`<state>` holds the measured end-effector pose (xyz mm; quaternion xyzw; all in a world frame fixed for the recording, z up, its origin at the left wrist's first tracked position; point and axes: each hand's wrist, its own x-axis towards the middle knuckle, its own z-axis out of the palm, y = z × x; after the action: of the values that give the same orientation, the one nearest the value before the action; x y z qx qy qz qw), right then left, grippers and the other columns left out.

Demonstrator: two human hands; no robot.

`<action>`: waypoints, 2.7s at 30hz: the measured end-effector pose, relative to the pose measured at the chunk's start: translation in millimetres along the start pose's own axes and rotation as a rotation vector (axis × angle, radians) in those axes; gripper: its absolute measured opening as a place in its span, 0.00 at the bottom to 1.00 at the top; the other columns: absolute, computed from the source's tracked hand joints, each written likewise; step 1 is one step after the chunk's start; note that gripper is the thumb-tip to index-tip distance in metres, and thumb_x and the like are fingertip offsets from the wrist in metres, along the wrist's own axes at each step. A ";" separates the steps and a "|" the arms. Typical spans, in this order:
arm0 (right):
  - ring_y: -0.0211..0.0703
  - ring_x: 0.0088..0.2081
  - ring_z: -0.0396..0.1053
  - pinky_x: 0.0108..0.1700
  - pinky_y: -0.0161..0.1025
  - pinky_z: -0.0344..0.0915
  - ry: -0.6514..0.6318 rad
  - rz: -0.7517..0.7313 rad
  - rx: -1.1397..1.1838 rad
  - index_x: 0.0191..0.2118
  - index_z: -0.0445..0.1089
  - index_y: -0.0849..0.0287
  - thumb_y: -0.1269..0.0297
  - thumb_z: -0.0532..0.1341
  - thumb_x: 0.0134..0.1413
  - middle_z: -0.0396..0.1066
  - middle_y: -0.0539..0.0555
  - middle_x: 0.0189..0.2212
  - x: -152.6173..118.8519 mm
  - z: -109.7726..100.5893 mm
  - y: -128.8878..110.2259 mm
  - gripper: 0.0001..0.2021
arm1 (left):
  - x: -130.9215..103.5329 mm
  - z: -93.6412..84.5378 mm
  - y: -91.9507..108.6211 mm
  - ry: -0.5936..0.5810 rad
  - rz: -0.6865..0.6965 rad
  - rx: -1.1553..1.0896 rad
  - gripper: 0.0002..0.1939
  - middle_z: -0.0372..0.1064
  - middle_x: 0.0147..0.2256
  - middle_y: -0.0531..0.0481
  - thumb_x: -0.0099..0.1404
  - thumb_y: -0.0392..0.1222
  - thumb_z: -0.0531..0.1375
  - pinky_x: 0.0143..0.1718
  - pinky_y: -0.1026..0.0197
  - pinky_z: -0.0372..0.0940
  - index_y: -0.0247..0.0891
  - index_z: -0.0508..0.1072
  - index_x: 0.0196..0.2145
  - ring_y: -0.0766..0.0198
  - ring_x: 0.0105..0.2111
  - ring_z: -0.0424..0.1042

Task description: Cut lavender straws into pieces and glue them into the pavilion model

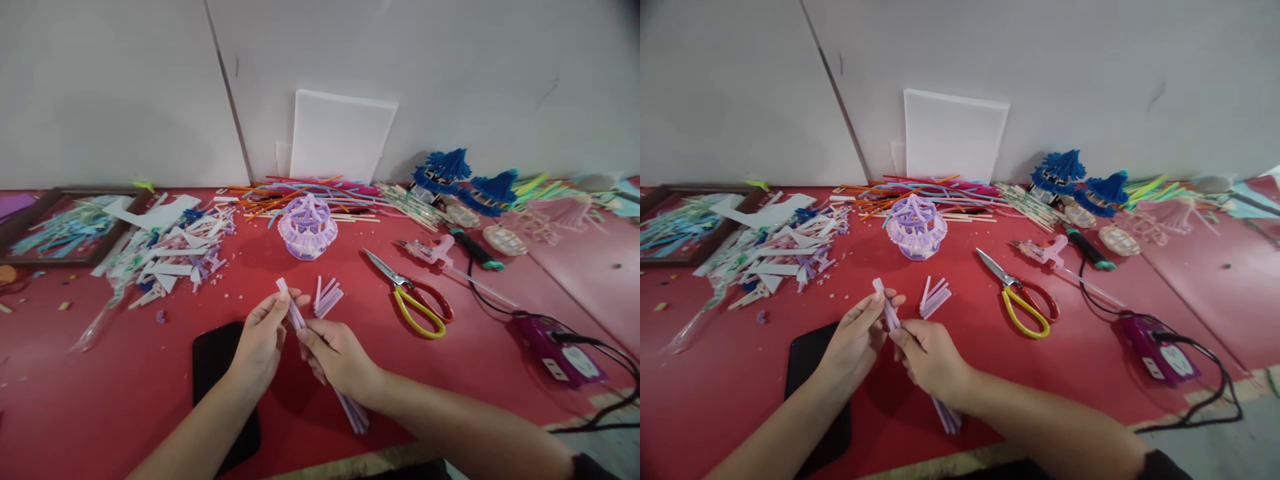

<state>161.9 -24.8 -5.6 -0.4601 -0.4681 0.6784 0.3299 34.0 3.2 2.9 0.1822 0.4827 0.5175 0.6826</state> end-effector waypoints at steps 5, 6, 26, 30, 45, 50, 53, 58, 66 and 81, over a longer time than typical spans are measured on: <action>0.32 0.22 0.54 0.24 0.32 0.53 0.041 -0.174 -0.189 0.26 0.58 0.58 0.47 0.50 0.63 0.58 0.47 0.21 -1.8 1.5 -0.5 0.21 | 1.8 -1.0 -0.4 0.007 -0.022 -0.051 0.13 0.78 0.25 0.50 0.48 0.44 0.71 0.22 0.71 0.66 0.35 0.78 0.31 0.71 0.21 0.71; 0.32 0.22 0.54 0.24 0.33 0.53 0.051 -0.195 -0.202 0.26 0.58 0.58 0.47 0.50 0.63 0.57 0.47 0.21 -2.0 1.9 -1.0 0.21 | 2.2 -0.8 -0.3 0.011 -0.023 -0.061 0.13 0.77 0.25 0.51 0.48 0.43 0.72 0.24 0.72 0.67 0.35 0.78 0.30 0.71 0.21 0.71; 0.24 0.16 0.46 0.18 0.29 0.43 -0.089 0.079 0.431 0.30 0.61 0.59 0.43 0.63 0.47 0.59 0.42 0.19 10.3 1.1 -7.6 0.22 | 0.1 6.0 1.9 -0.067 -0.018 -0.024 0.15 0.76 0.24 0.53 0.49 0.45 0.70 0.11 0.67 0.64 0.35 0.73 0.31 0.68 0.14 0.69; 0.26 0.16 0.48 0.18 0.30 0.46 -0.121 0.053 0.349 0.28 0.60 0.59 0.40 0.62 0.47 0.58 0.42 0.19 9.4 -0.3 -7.3 0.24 | -2.4 6.0 3.0 -0.056 -0.008 -0.018 0.16 0.76 0.24 0.53 0.48 0.45 0.71 0.12 0.67 0.65 0.35 0.74 0.31 0.68 0.15 0.68; 0.26 0.16 0.48 0.18 0.29 0.45 -0.023 0.072 0.385 0.28 0.59 0.58 0.41 0.60 0.50 0.60 0.43 0.18 4.6 3.9 -4.6 0.23 | -5.0 5.9 -1.2 -0.142 0.045 0.215 0.22 0.79 0.31 0.50 0.56 0.47 0.66 0.12 0.65 0.64 0.39 0.66 0.46 0.70 0.11 0.65; 0.25 0.15 0.46 0.17 0.28 0.44 -0.008 0.085 0.453 0.28 0.59 0.58 0.43 0.62 0.48 0.60 0.42 0.17 4.8 1.0 -6.5 0.22 | -3.6 3.7 -3.6 -0.247 -0.007 0.228 0.16 0.71 0.19 0.58 0.56 0.48 0.66 0.17 0.66 0.67 0.38 0.64 0.33 0.69 0.12 0.68; 0.25 0.15 0.46 0.16 0.28 0.43 -0.011 0.098 0.475 0.27 0.60 0.58 0.43 0.63 0.46 0.60 0.42 0.16 4.4 0.2 -6.5 0.22 | -3.2 2.2 -4.1 -0.247 0.008 0.239 0.17 0.69 0.17 0.59 0.54 0.47 0.68 0.18 0.68 0.66 0.38 0.63 0.30 0.70 0.13 0.68; 0.25 0.15 0.46 0.16 0.27 0.44 -0.008 0.110 0.482 0.27 0.61 0.59 0.43 0.64 0.44 0.60 0.42 0.15 4.7 -0.3 -6.5 0.23 | -6.9 1.2 -3.4 -0.218 0.135 0.322 0.14 0.67 0.19 0.61 0.58 0.45 0.65 0.17 0.67 0.65 0.41 0.61 0.30 0.69 0.13 0.67; 0.25 0.14 0.48 0.15 0.28 0.45 0.029 0.094 0.458 0.26 0.61 0.59 0.43 0.64 0.46 0.59 0.42 0.14 4.7 -1.3 -5.8 0.22 | -10.8 3.3 0.6 -0.293 0.255 0.657 0.11 0.72 0.23 0.54 0.65 0.39 0.54 0.28 0.66 0.68 0.37 0.76 0.39 0.70 0.20 0.70; 0.37 0.21 0.64 0.25 0.37 0.65 0.008 0.087 0.310 0.30 0.66 0.58 0.44 0.58 0.52 0.66 0.47 0.18 -2.9 -14.8 -5.0 0.19 | -10.0 -2.0 -3.4 -0.339 0.227 0.520 0.27 0.70 0.53 0.41 0.58 0.45 0.65 0.35 0.59 0.74 0.41 0.68 0.55 0.57 0.39 0.77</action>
<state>176.8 -20.7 -2.0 -0.4263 -0.3361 0.7542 0.3694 34.2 -7.5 4.2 0.4866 0.4551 0.4119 0.6217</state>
